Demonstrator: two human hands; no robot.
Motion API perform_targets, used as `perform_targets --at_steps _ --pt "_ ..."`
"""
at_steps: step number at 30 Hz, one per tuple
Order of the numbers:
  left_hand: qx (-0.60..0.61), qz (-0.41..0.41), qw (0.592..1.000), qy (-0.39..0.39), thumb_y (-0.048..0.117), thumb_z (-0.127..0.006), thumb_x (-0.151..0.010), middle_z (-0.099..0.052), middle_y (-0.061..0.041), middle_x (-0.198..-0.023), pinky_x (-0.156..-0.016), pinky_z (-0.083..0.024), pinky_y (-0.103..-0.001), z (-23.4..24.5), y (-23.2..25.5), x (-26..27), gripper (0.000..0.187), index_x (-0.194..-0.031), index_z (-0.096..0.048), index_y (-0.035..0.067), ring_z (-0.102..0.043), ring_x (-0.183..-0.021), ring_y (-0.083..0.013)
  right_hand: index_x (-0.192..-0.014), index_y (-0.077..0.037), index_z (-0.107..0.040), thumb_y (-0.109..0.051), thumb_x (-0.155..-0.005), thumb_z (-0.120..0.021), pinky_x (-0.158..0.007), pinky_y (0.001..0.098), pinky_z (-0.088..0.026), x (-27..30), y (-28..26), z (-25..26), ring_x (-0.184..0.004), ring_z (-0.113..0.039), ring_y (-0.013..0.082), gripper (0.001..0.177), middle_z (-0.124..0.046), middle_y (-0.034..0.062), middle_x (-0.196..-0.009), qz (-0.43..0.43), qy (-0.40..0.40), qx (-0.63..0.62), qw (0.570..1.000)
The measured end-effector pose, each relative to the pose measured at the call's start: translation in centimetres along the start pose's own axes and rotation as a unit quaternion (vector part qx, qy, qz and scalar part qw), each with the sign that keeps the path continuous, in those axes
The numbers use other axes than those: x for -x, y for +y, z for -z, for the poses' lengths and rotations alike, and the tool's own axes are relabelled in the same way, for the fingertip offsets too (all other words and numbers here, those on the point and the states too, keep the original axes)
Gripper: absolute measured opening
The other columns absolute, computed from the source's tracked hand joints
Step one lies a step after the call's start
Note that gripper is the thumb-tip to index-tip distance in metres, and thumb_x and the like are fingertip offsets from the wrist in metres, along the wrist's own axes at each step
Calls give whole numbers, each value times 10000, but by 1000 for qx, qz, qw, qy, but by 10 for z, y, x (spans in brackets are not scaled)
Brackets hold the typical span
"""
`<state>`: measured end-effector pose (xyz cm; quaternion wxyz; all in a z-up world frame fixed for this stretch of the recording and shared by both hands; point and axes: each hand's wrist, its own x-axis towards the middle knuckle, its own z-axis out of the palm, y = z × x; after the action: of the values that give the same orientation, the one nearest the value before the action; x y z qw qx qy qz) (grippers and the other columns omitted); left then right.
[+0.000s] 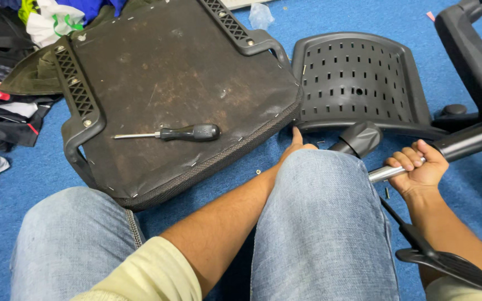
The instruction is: The person sits on the floor and uses a screwdriver to remove screws from the underside of an office chair seat. They detach the central gas lift mechanism and then proceed to remove screws from the side brackets of the seat base.
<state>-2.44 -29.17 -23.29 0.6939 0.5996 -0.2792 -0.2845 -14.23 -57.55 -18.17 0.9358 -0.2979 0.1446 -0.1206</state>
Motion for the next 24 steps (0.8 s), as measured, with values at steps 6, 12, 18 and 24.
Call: perform_targets --at_steps 6,12,18,24 --pt "-284 -162 944 48 213 -587 -1026 -552 -340 -1364 -1075 -428 -464 -1 44 34 501 -1446 -559 -58 -518 -1257 -424 -695 -212 -432 -281 -1002 -649 -607 282 -370 7 5 -14 -494 -328 95 383 -349 -76 -548 -40 26 46 998" --pt "-448 -58 888 -86 214 -605 -1000 -583 -309 -1338 -1053 -447 -450 -17 75 64 480 -1410 -586 -34 -550 -1232 -403 -701 -198 -437 -274 -965 -657 -574 275 -373 13 12 -19 -489 -329 79 352 -343 -69 -545 -96 83 128 984" --pt "-469 -8 876 -113 215 -622 -975 -614 -278 -1311 -1030 -466 -435 -12 55 102 459 -1375 -614 -10 -582 -1206 -383 -689 -207 -425 -228 -947 -646 -563 295 -369 7 32 -10 -484 -330 92 340 -355 -63 -554 -112 70 175 976" --pt "-486 15 866 -116 216 -640 -950 -646 -247 -1285 -1008 -485 -421 -9 54 115 439 -1339 -641 14 -613 -1180 -363 -686 -215 -404 -239 -947 -662 -589 310 -393 -3 24 -15 -484 -332 101 368 -347 -56 -546 -122 104 181 970"
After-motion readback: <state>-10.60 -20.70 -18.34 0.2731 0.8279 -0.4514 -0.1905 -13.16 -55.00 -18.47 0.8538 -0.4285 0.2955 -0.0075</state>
